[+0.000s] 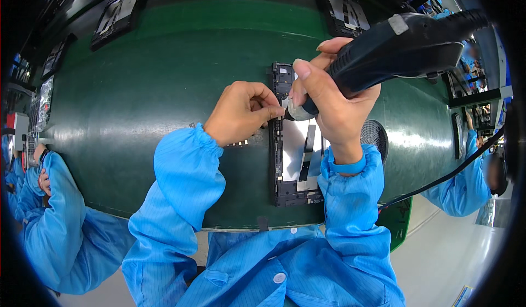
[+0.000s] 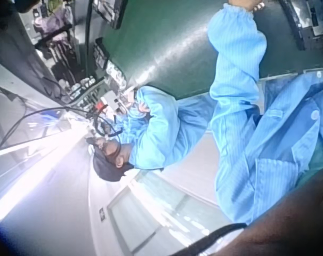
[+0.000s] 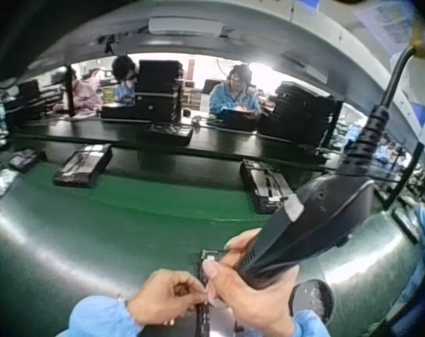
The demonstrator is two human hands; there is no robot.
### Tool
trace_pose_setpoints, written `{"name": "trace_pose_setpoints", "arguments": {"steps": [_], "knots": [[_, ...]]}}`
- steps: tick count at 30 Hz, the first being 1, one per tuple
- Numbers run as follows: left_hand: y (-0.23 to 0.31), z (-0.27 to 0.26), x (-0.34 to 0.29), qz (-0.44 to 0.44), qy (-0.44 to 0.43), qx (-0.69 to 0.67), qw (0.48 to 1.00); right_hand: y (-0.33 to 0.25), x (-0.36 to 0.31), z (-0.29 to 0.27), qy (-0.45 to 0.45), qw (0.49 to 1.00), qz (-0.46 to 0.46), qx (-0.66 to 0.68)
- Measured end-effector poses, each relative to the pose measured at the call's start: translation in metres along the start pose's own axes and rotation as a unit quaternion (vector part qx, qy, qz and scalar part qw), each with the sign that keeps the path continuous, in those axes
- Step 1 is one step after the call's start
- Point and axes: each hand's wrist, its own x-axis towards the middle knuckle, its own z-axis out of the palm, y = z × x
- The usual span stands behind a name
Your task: Using an electric screwdriver to fasten internal components into a tablet computer frame on an assembly line.
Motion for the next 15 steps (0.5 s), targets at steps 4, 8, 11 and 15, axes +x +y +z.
{"name": "trace_pose_setpoints", "arguments": {"steps": [4, 8, 11, 15], "knots": [[0.000, 0.001, 0.001, 0.007, 0.011, 0.055, 0.998, 0.004, 0.000, 0.000, 0.002, 1.000, -0.016, -0.008], [0.000, 0.003, 0.000, 0.017, 0.027, 0.054, 0.998, 0.005, 0.000, -0.002, -0.047, 0.997, -0.022, -0.052], [-0.001, 0.002, 0.001, 0.006, 0.036, 0.058, 0.998, 0.008, 0.000, -0.001, -0.044, 0.998, -0.014, -0.041], [-0.003, 0.002, 0.006, 0.013, 0.028, 0.032, 0.999, 0.012, 0.000, -0.002, -0.052, 0.997, -0.020, -0.049]]}}
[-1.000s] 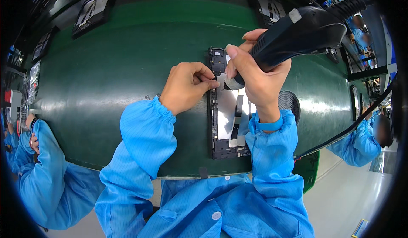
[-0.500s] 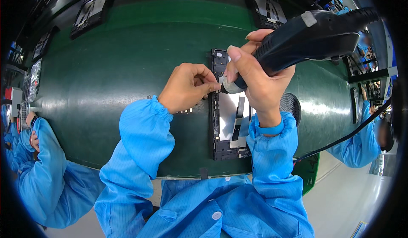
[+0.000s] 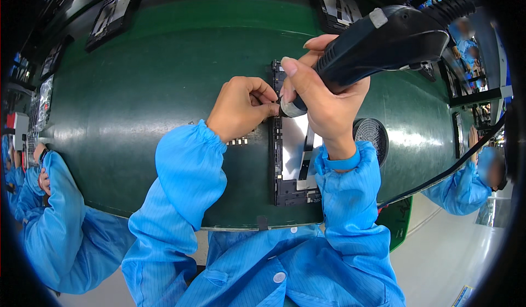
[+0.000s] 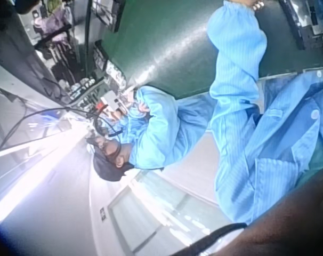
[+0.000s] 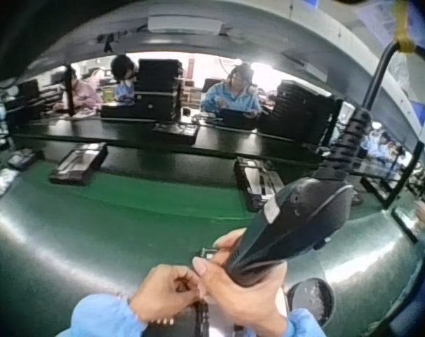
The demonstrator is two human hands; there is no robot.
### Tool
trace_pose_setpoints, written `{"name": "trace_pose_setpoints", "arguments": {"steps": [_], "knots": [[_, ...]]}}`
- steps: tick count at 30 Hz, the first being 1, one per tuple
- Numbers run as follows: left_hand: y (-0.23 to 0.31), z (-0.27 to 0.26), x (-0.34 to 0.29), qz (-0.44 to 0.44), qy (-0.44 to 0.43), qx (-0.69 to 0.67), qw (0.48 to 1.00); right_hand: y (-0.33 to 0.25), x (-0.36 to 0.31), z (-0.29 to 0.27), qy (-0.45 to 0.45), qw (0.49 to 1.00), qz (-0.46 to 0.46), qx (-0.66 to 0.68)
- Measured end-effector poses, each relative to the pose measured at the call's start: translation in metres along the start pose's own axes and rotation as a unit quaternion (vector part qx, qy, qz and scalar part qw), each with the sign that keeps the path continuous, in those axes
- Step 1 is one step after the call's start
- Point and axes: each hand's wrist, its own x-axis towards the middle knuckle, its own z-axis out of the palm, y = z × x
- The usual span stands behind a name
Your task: Using an electric screwdriver to fasten internal components into a tablet computer frame on an assembly line.
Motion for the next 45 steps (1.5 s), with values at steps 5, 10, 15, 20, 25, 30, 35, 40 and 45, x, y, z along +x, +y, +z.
{"name": "trace_pose_setpoints", "arguments": {"steps": [5, 10, 15, 20, 25, 30, 35, 40, 45], "knots": [[0.001, 0.000, 0.000, -0.014, -0.002, -0.012, 1.000, 0.000, 0.000, 0.001, 0.003, 1.000, -0.001, 0.003], [0.000, 0.000, 0.000, -0.030, -0.002, -0.027, 0.999, -0.003, -0.001, 0.009, 0.059, 0.996, 0.034, 0.052], [-0.001, -0.002, -0.001, -0.019, 0.001, -0.023, 1.000, -0.003, -0.003, 0.010, -0.014, 1.000, -0.009, -0.011], [-0.027, 0.002, 0.012, 0.127, 0.020, -0.009, 0.992, -0.003, -0.007, 0.018, -0.026, 0.997, -0.030, -0.069], [-0.012, -0.001, 0.005, 0.105, 0.023, -0.006, 0.994, -0.010, -0.006, 0.020, 0.027, 0.997, 0.058, -0.044], [0.008, 0.001, -0.004, -0.055, 0.010, -0.005, 0.998, -0.016, -0.004, -0.002, 0.050, 0.998, 0.025, 0.013], [0.002, 0.002, -0.003, -0.060, 0.011, -0.004, 0.998, -0.066, -0.020, -0.085, 0.061, 0.998, 0.005, -0.028], [0.007, 0.004, -0.002, -0.066, -0.007, 0.044, 0.997, -0.045, -0.044, -0.145, 0.230, 0.973, 0.006, 0.003], [0.006, 0.004, -0.003, -0.079, -0.012, 0.057, 0.995, -0.030, -0.039, -0.152, 0.260, 0.965, 0.022, 0.001]]}}
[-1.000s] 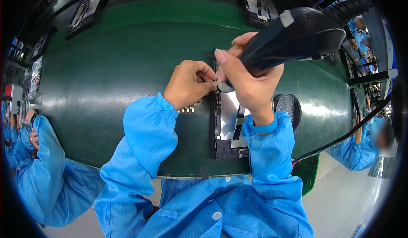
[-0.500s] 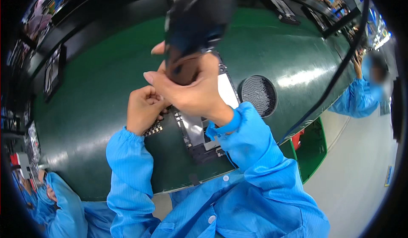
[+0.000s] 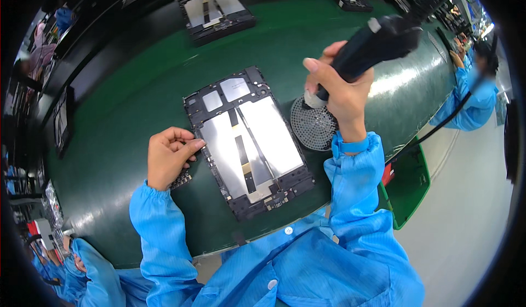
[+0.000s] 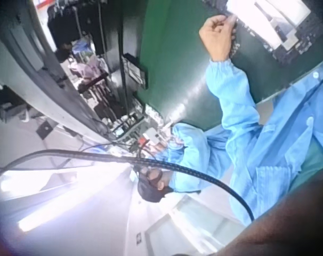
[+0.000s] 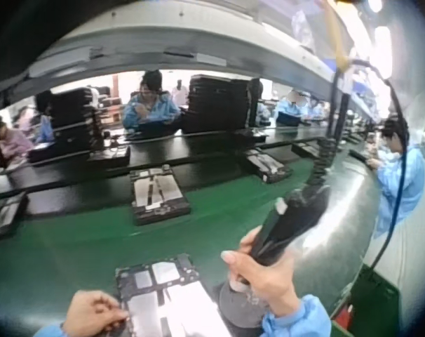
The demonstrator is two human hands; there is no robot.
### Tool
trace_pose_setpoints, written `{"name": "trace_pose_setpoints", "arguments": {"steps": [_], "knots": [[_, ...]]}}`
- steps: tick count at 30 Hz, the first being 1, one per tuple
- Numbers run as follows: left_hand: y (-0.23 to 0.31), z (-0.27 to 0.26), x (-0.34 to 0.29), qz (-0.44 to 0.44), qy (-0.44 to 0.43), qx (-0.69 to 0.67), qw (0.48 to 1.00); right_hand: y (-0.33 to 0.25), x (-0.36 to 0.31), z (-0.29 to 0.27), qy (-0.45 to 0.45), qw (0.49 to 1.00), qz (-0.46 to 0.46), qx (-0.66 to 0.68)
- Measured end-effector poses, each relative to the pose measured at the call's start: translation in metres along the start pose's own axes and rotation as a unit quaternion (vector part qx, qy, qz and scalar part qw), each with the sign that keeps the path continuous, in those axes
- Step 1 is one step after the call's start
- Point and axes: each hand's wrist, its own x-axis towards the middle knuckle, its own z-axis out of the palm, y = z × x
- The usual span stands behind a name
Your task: Using an electric screwdriver to fasten internal components into a tablet computer frame on an assembly line.
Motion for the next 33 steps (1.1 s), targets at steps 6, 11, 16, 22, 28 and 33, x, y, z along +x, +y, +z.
{"name": "trace_pose_setpoints", "arguments": {"steps": [6, 11, 16, 22, 28, 33], "knots": [[0.000, 0.003, 0.000, 0.005, 0.019, -0.002, 1.000, 0.004, 0.002, 0.000, -0.050, 0.999, -0.005, -0.017], [0.000, 0.003, 0.001, 0.010, 0.019, 0.004, 1.000, 0.009, 0.000, 0.002, -0.086, 0.996, 0.005, -0.015], [0.001, 0.003, 0.002, 0.015, 0.018, 0.004, 1.000, 0.010, -0.001, 0.003, -0.088, 0.996, 0.008, -0.020], [-0.007, -0.007, -0.003, 0.008, 0.022, -0.028, 0.999, 0.008, -0.007, 0.014, -0.085, 0.995, 0.028, -0.053], [-0.004, -0.003, 0.004, -0.007, -0.016, -0.068, 0.998, -0.015, -0.012, 0.030, -0.063, 0.996, -0.053, 0.018], [-0.009, -0.011, 0.002, 0.002, -0.029, -0.096, 0.995, -0.022, -0.022, 0.107, -0.200, 0.979, -0.011, 0.035]]}}
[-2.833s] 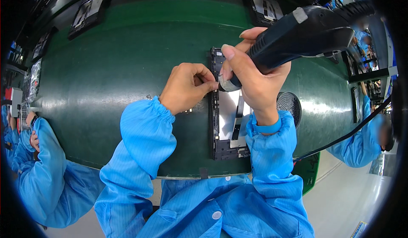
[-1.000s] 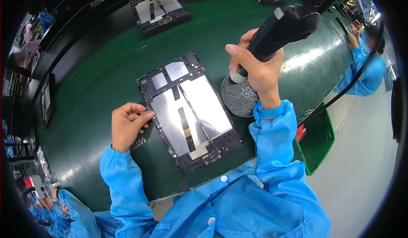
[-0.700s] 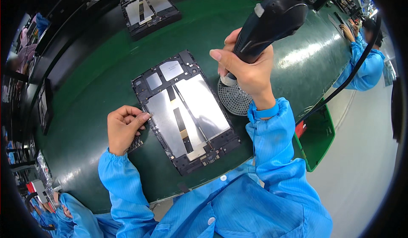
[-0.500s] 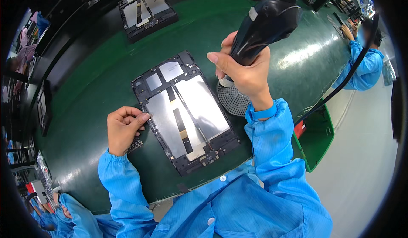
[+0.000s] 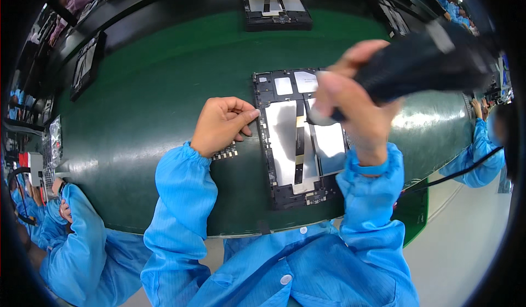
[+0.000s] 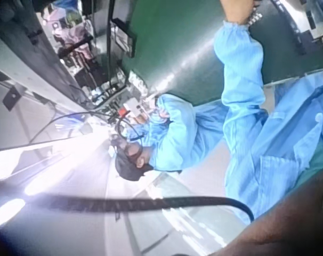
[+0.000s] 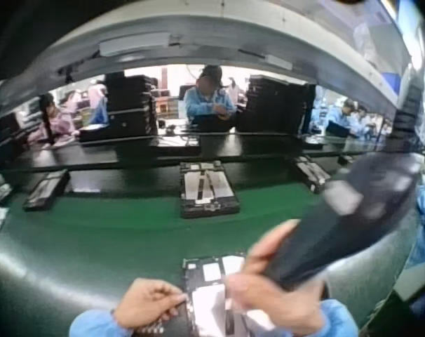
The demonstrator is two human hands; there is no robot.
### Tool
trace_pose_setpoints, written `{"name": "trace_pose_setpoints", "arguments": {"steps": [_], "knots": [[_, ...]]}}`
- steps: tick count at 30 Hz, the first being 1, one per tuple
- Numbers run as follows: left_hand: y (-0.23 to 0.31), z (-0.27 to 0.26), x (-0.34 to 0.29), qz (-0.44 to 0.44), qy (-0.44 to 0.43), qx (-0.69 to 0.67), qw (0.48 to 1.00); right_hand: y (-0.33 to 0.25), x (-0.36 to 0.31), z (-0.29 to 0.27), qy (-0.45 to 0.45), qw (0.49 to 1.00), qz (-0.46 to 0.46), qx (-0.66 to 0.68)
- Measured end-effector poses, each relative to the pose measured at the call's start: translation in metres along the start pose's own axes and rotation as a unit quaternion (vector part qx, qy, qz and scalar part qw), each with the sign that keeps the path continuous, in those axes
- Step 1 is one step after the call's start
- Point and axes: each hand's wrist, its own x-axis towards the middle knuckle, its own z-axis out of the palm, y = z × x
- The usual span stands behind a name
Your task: Using an electric screwdriver to fasten internal components into a tablet computer frame on an assembly line.
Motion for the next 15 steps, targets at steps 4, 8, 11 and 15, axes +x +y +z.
{"name": "trace_pose_setpoints", "arguments": {"steps": [4, 8, 11, 15], "knots": [[-0.003, -0.002, 0.003, 0.008, -0.011, -0.010, 1.000, 0.033, 0.017, 0.042, -0.074, 0.997, 0.000, -0.010], [-0.002, -0.002, 0.001, 0.019, -0.007, -0.015, 1.000, 0.046, 0.017, 0.052, -0.065, 0.997, 0.044, -0.020], [-0.005, 0.000, 0.002, 0.022, -0.003, -0.016, 1.000, 0.047, 0.015, 0.052, -0.058, 0.996, 0.066, -0.011], [-0.006, -0.001, 0.000, 0.016, 0.001, -0.005, 1.000, 0.048, 0.013, 0.054, -0.069, 0.995, 0.066, -0.013]]}}
